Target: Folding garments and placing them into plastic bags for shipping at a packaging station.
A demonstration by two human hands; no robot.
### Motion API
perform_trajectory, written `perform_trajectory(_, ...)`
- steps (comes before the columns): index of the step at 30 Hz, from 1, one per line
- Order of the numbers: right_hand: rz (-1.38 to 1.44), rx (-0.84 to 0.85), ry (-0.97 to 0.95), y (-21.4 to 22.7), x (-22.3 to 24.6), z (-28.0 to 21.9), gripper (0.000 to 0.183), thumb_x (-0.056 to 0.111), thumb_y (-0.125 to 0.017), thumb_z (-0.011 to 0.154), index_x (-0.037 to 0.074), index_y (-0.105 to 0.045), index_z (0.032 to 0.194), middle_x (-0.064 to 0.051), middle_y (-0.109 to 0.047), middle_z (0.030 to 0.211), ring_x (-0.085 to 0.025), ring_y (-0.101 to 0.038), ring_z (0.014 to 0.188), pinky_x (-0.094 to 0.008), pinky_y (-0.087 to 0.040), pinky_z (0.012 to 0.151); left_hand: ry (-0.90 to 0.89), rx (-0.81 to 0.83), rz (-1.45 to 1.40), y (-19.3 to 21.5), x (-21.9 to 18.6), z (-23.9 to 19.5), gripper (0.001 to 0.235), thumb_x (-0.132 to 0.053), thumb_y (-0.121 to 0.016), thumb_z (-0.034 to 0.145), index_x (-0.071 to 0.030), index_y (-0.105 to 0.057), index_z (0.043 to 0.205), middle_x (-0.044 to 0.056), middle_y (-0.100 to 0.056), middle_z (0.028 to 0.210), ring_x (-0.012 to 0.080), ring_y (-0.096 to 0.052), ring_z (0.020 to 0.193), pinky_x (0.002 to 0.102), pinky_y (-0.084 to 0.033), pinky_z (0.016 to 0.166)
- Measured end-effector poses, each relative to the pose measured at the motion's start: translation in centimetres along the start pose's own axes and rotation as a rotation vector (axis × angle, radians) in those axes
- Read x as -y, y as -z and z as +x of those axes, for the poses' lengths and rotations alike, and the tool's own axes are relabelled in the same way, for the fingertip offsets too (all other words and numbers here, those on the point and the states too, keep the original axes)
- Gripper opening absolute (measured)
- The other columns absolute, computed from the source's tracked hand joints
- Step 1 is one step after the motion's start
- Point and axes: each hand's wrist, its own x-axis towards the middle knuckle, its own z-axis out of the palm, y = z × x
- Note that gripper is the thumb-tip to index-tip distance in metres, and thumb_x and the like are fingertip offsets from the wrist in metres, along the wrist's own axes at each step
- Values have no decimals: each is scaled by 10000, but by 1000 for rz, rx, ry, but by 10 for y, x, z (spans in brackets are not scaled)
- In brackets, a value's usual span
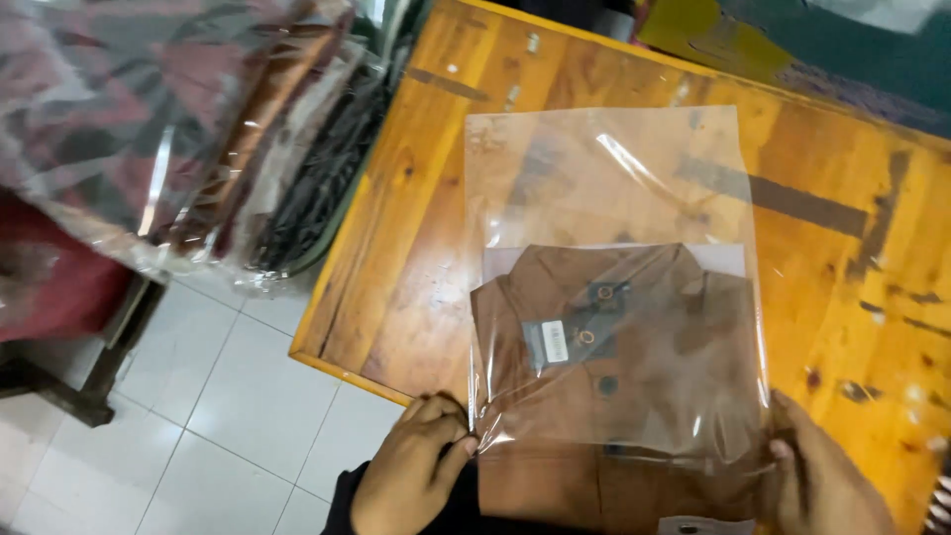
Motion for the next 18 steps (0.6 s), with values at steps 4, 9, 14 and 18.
perform_trajectory(4, 314, 127, -86, -21, -39, -20, 397, 266, -552, 963, 181, -675, 1330, -27, -725, 1339, -188, -679, 1218, -323, -484, 1048, 180, -43, -480, -3, -1, -4, 112, -143, -661, 945, -114, -643, 838, 76, -674, 1121, 177, -690, 1085, 296, -544, 888)
perform_trajectory(9, 519, 169, -157, -3, -16, -12, 300, 168, -546, 1003, 87, -721, 1234, -22, -737, 1216, -124, -654, 1184, -259, -412, 1077, 376, -85, -815, -12, -16, 24, 672, -10, -724, 843, -101, -416, 1433, 112, -611, 1249, 187, -692, 1094, 296, -568, 1026)
perform_trajectory(14, 927, 21, -229, -21, -11, 7, 183, 170, -653, 1040, 28, -719, 946, -31, -588, 714, -125, -520, 668, -268, -412, 623, 386, 74, -771, -18, -3, 66, 512, -150, -699, 932, -87, -535, 1413, -16, -536, 948, 86, -583, 924, 223, -480, 881)
perform_trajectory(18, 1263, -38, -202, -23, 10, 54, 160, 166, -617, 1072, 113, -625, 922, 21, -646, 926, -68, -574, 895, -212, -458, 869, 319, 43, -821, -30, 16, 145, 253, -19, -660, 901, -52, -647, 1151, 45, -672, 993, 134, -627, 930, 257, -499, 821)
